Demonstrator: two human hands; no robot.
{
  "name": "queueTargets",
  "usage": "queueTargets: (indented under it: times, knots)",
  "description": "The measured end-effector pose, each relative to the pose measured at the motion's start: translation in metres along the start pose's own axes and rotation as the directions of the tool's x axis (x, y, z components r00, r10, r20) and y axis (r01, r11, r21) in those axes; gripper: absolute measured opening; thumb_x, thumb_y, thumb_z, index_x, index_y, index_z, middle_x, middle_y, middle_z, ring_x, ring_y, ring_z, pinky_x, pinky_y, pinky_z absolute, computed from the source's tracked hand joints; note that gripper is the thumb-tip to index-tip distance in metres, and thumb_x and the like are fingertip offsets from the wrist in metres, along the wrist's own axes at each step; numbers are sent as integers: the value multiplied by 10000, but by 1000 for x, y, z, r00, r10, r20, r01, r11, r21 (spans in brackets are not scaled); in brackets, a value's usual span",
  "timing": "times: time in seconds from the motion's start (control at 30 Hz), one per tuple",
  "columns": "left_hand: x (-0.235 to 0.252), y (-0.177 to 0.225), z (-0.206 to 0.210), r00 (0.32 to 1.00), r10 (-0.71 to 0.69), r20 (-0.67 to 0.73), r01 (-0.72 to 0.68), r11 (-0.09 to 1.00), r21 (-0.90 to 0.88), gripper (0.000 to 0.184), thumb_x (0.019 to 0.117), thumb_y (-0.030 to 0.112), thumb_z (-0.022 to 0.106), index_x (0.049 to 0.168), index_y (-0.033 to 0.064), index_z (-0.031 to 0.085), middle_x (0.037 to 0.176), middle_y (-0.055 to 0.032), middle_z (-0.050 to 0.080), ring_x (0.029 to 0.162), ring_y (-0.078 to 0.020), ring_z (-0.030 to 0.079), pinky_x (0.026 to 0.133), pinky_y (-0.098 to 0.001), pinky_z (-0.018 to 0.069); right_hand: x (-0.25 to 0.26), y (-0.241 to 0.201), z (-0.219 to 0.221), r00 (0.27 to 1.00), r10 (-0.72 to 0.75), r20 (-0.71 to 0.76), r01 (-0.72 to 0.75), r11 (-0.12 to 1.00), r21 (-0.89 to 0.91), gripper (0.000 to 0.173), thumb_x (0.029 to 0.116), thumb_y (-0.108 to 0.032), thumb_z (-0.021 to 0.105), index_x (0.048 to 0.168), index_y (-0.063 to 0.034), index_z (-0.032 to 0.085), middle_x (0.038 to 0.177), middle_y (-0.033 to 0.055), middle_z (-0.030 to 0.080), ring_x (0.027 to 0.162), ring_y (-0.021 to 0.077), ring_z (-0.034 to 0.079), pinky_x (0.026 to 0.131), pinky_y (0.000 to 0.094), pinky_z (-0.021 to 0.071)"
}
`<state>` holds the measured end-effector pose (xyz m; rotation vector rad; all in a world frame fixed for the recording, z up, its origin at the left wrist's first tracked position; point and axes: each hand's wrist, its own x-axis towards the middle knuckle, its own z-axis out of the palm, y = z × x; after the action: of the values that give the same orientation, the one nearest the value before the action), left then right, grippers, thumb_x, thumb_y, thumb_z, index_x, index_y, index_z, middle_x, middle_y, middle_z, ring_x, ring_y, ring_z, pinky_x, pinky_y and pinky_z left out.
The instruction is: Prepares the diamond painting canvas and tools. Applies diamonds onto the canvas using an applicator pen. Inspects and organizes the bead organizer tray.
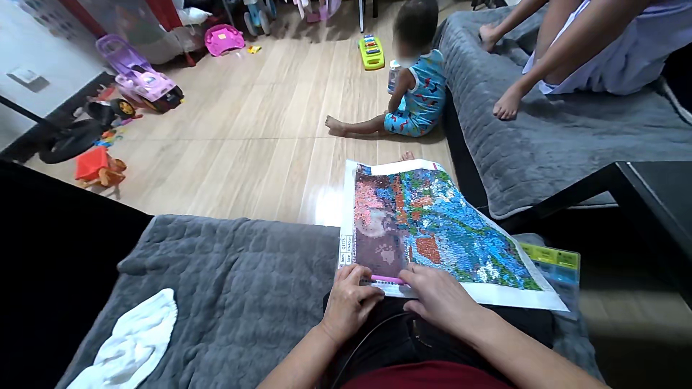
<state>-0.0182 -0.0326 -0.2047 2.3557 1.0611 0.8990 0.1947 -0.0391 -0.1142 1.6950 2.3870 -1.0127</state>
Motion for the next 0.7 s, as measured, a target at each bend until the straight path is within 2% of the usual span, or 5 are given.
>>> queueTargets:
  times: [0.1, 0.37, 0.53, 0.7]
  knots:
    - [0, 0, 1, 1000, -9, -1, 9, 1000, -4, 120, 872, 242, 716, 856, 187, 821, 1007, -85, 739, 1053, -280, 668, 958, -462, 485, 1, -6, -4, 998, 27, 57, -23, 998, -60, 324, 918, -113, 727, 1188, 50, 656, 1121, 248, 654, 1039, 408, 661, 860, 531, 522]
    - [-2, -4, -2, 998, -51, 25, 53, 995, -88, 157, 915, 236, 682, 900, 169, 823, 1025, -57, 739, 1079, -255, 654, 983, -464, 468, -2, 5, 4, 997, -11, 78, 6, 998, 58, 258, 1000, -136, 630, 1146, 73, 675, 1094, 259, 654, 1020, 411, 657, 896, 531, 510]
    - [2, -9, -3, 994, -89, 65, 97, 987, -131, 162, 922, 224, 699, 894, 119, 818, 1024, -66, 744, 1067, -266, 658, 956, -473, 476, -7, 1, -1, 998, -21, 62, 18, 999, 37, 233, 956, -32, 624, 1163, 63, 673, 1100, 254, 649, 999, 405, 659, 863, 527, 519]
    - [7, -13, -8, 988, -90, 122, 108, 982, -154, 155, 915, 195, 704, 892, 93, 819, 1026, -76, 743, 1083, -271, 651, 958, -479, 473, -8, -1, -3, 998, -37, 58, 39, 999, -27, 215, 931, 25, 591, 1123, 62, 679, 1095, 252, 651, 985, 404, 671, 821, 527, 534]
